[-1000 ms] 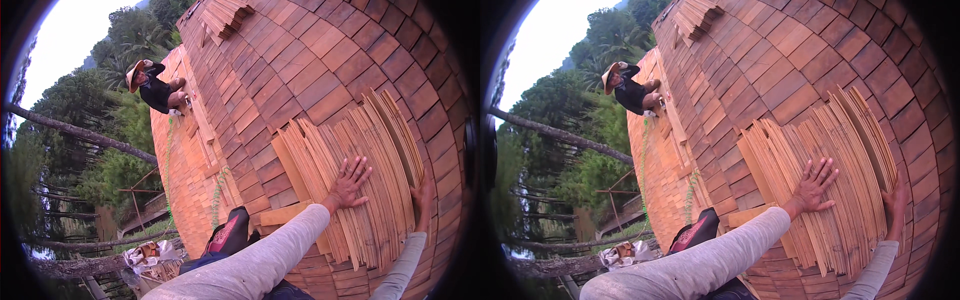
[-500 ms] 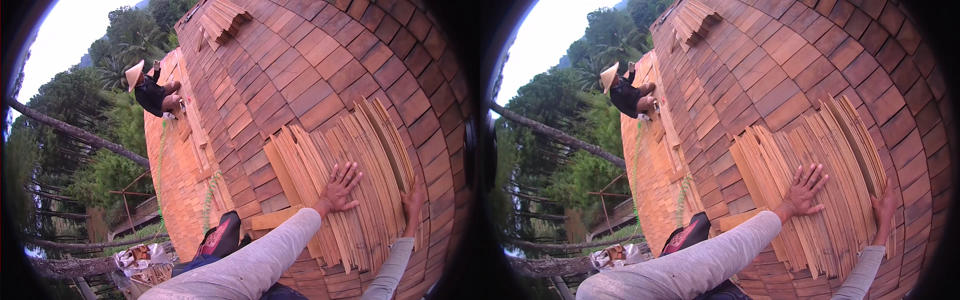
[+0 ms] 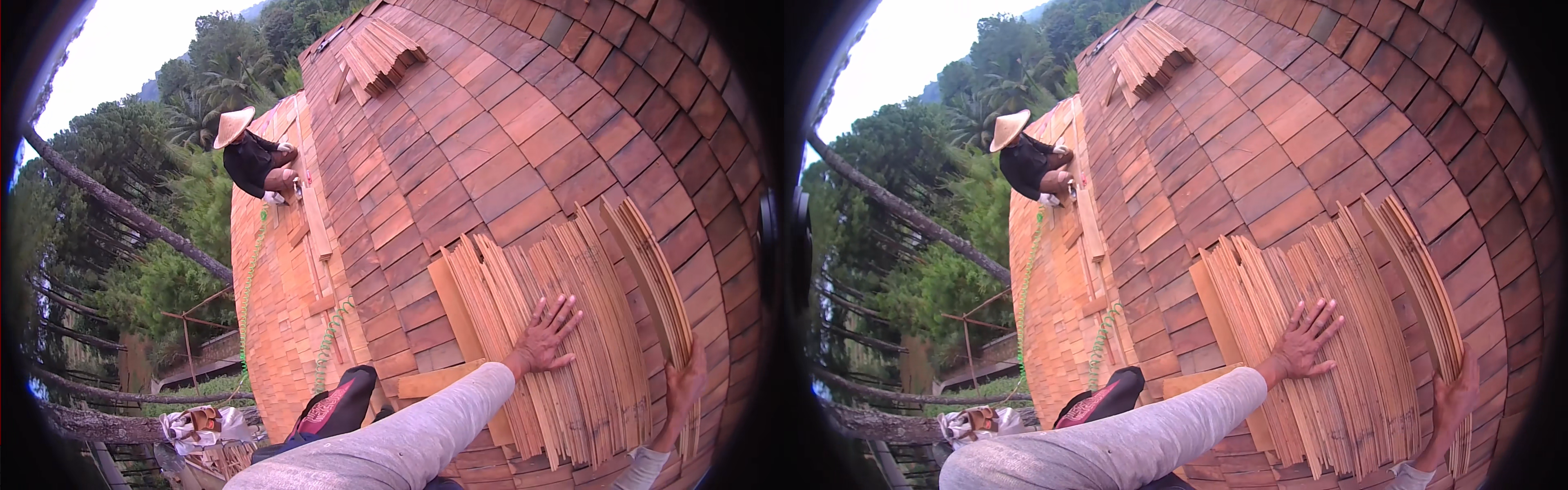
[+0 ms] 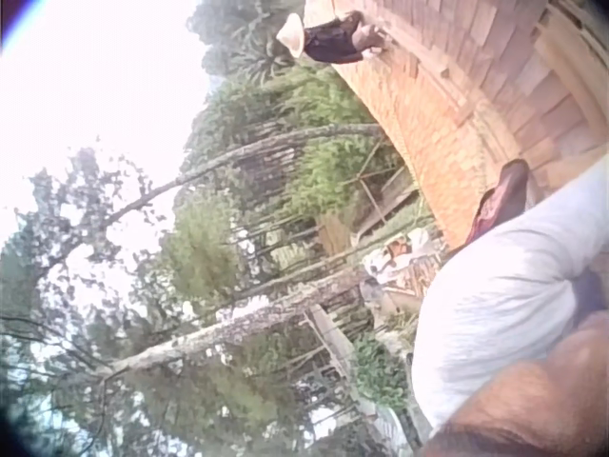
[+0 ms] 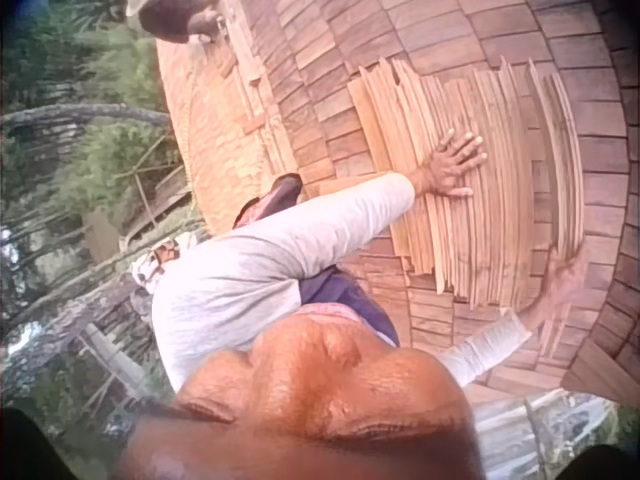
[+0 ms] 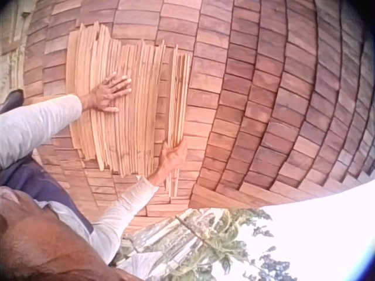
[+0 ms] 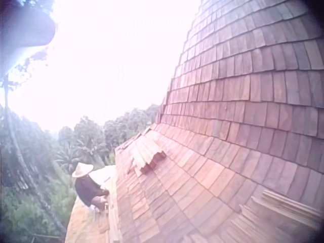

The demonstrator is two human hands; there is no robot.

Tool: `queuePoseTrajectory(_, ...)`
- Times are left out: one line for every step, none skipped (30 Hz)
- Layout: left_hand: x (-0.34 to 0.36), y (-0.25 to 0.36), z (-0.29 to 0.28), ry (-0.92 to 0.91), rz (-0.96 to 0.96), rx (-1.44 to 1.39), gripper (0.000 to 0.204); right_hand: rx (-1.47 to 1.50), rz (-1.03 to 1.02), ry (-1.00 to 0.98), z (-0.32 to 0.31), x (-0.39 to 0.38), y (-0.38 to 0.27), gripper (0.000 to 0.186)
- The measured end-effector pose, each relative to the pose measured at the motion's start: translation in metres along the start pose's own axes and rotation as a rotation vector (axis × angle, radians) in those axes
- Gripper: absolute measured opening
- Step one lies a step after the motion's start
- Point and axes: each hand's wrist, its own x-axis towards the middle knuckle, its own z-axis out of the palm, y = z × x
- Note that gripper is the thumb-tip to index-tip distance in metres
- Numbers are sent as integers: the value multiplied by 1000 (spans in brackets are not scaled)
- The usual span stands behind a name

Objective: The person installs wooden tiles on a curved roof by positioning individual shingles and securing them with a pneumatic nail gun. They move across the roof surface, picking up shingles from a stack, aligning them with the existing rows, and firing the nailer into the overlapping wood.

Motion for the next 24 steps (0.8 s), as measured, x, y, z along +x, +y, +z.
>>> queuePoseTrajectory(1, 1, -2, -27, -10, -16, 100, 31, 16, 30, -16, -14, 5, 79)
queuePoseTrajectory(0, 2, -3, -25, -10, -14, 100, 60, 33, 58, -31, -36, 12, 78)
queuePoseTrajectory(2, 2, -2, -15, -5, -15, 100, 83, 48, 96, -48, -52, 15, 77)
queuePoseTrajectory(0, 2, -1, -10, -7, -15, 100, 151, 92, 36, -66, -67, -6, 75)
queuePoseTrajectory(0, 1, -1, -13, -11, -26, 100, 208, 145, -49, -82, -86, -28, 79)
queuePoseTrajectory(1, 3, -1, -33, -19, -30, 100, 254, 204, -129, -100, -105, -50, 83)
queuePoseTrajectory(7, 6, -3, -46, -15, -46, 100, 280, 278, -222, -116, -130, -65, 92)
queuePoseTrajectory(11, 9, -6, -60, -15, -63, 100, 416, 373, -227, -117, -164, -73, 94)
queuePoseTrajectory(14, 10, -9, -75, -11, -77, 99, 558, 460, -228, -112, -194, -84, 96)
queuePoseTrajectory(10, 1, -10, -50, -1, -61, 101, 769, 560, -352, -109, -210, -108, 97)
queuePoseTrajectory(5, -9, -10, -22, 4, -46, 104, 976, 657, -481, -108, -227, -136, 98)
queuePoseTrajectory(4, -9, -10, 8, 12, -42, 106, 1001, 789, -646, -112, -246, -159, 102)
queuePoseTrajectory(6, -6, -14, 30, 29, -101, 97, 1086, 897, -700, -105, -270, -174, 99)
queuePoseTrajectory(0, -12, -14, 26, 70, -86, 89, 1092, 860, -791, -89, -299, -181, 98)
queuePoseTrajectory(-9, -28, -12, 22, 106, -52, 82, 1153, 905, -824, -75, -335, -190, 92)
queuePoseTrajectory(-21, -44, -12, 12, 144, -11, 76, 1222, 952, -857, -59, -362, -200, 85)
queuePoseTrajectory(-42, -47, -10, 87, 85, -65, 66, 1261, 938, -818, -45, -376, -212, 89)
queuePoseTrajectory(-67, -46, -9, 142, -94, -132, 66, 1290, 945, -770, -37, -394, -222, 93)
queuePoseTrajectory(-102, -44, -11, 183, -278, -200, 67, 1313, 966, -723, -33, -413, -226, 97)
queuePoseTrajectory(-137, -42, -16, 220, -455, -263, 67, 1289, 977, -710, -28, -425, -231, 88)
queuePoseTrajectory(-208, -67, -19, 228, -772, -494, 69, 1289, 966, -766, -19, -428, -244, 80)
queuePoseTrajectory(-276, -78, -20, 253, -1081, -745, 71, 1276, 954, -805, -14, -429, -252, 72)
queuePoseTrajectory(-322, -69, -30, 121, -1320, -1014, 76, 1208, 925, -834, -9, -427, -255, 72)
queuePoseTrajectory(-367, -53, -45, -21, -1557, -1286, 82, 1139, 897, -869, -8, -426, -259, 73)
